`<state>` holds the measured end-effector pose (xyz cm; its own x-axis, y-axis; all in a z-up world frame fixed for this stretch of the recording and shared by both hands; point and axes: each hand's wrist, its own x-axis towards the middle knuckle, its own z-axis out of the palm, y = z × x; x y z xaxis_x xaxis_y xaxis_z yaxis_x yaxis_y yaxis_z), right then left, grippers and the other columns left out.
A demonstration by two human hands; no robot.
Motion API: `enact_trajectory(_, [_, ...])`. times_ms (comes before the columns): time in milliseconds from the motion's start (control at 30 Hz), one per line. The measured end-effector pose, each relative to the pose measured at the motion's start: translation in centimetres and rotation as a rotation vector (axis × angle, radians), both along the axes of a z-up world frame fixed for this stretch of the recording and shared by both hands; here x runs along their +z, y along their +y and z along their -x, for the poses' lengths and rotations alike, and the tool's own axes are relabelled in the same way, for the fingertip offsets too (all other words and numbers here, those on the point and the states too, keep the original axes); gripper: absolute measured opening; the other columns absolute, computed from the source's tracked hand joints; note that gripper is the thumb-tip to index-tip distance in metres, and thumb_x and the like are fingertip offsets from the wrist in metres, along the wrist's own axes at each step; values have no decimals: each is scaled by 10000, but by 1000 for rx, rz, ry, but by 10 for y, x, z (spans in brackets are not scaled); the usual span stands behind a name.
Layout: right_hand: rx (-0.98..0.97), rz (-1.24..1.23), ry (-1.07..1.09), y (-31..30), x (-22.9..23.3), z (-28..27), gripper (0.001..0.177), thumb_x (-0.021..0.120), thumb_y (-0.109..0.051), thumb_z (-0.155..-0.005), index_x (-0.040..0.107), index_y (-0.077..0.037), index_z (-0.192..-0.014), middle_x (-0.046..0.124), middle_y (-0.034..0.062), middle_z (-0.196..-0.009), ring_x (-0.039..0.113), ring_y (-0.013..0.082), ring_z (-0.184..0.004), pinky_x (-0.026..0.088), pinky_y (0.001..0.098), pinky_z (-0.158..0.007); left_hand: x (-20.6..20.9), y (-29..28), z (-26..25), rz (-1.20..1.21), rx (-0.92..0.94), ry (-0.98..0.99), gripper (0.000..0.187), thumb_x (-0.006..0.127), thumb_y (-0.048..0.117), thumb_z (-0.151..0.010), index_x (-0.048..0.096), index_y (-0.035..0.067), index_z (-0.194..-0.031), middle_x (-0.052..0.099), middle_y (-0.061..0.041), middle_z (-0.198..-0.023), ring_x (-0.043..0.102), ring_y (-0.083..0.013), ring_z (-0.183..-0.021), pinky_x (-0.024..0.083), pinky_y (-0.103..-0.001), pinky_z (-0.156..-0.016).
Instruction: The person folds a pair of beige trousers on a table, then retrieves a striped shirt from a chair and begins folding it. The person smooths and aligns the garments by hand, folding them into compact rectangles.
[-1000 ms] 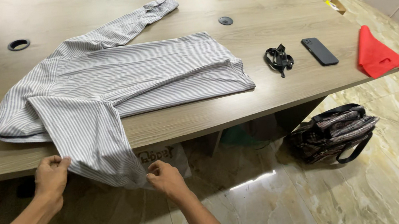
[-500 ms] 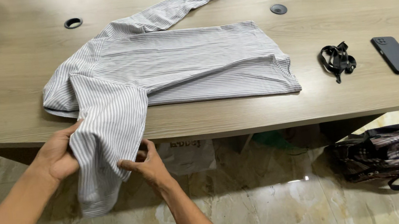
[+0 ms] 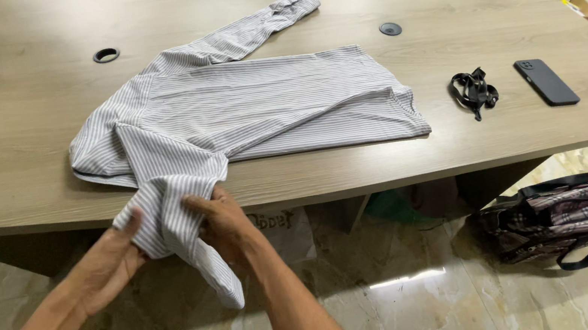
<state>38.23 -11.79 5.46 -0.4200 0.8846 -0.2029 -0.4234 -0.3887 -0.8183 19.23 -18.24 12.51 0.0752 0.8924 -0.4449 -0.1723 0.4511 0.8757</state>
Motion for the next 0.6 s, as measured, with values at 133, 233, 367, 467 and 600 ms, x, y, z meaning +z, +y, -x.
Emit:
enact_trajectory(133, [-140, 102, 108, 10, 10, 5, 264, 709, -200, -934, 590, -70, -1130, 695, 74, -930, 660, 222, -824, 555, 428, -825, -10, -9, 12, -117, -53, 259, 449, 667, 357, -933, 696, 55, -1264, 731, -26, -1199, 604, -115, -1110, 396, -364, -1050])
enact_trajectory(233, [-169, 127, 58, -4, 9, 8, 609, 715, -416, -943, 501, -27, -1361, 633, 153, -1163, 581, 305, -1044, 392, 584, -991, -11, -8, 30, -190, -3, 206, 339, 661, 350, -952, 755, 61, -1101, 770, -8, -1038, 639, -127, -1014, 454, -366, -978])
enact_trajectory(367, [-20, 109, -52, -56, -4, 25, 1061, 726, -648, -819, 306, -28, -1571, 459, 188, -1527, 434, 344, -1412, 252, 596, -1230, -4, 2, 43, -214, 45, -93, 269, 657, 342, -992, 719, 87, -1049, 757, -1, -1010, 682, -125, -908, 538, -327, -820])
enact_trajectory(467, [125, 19, -180, -98, -13, 43, 1031, 799, -572, -772, 442, 76, -1490, 581, 261, -1431, 552, 395, -1342, 369, 546, -1169, -2, 6, 48, -105, 39, -298, 251, 669, 330, -1002, 693, 89, -1066, 742, -17, -960, 714, -144, -802, 604, -323, -674])
enact_trajectory(600, [43, -76, -335, -127, -10, 68, 805, 860, -345, -743, 586, 78, -1371, 668, 192, -1334, 617, 315, -1255, 460, 452, -1103, 2, 8, 53, 133, -5, -296, 347, 649, 384, -1017, 689, 68, -1156, 748, -47, -965, 720, -150, -771, 604, -340, -632])
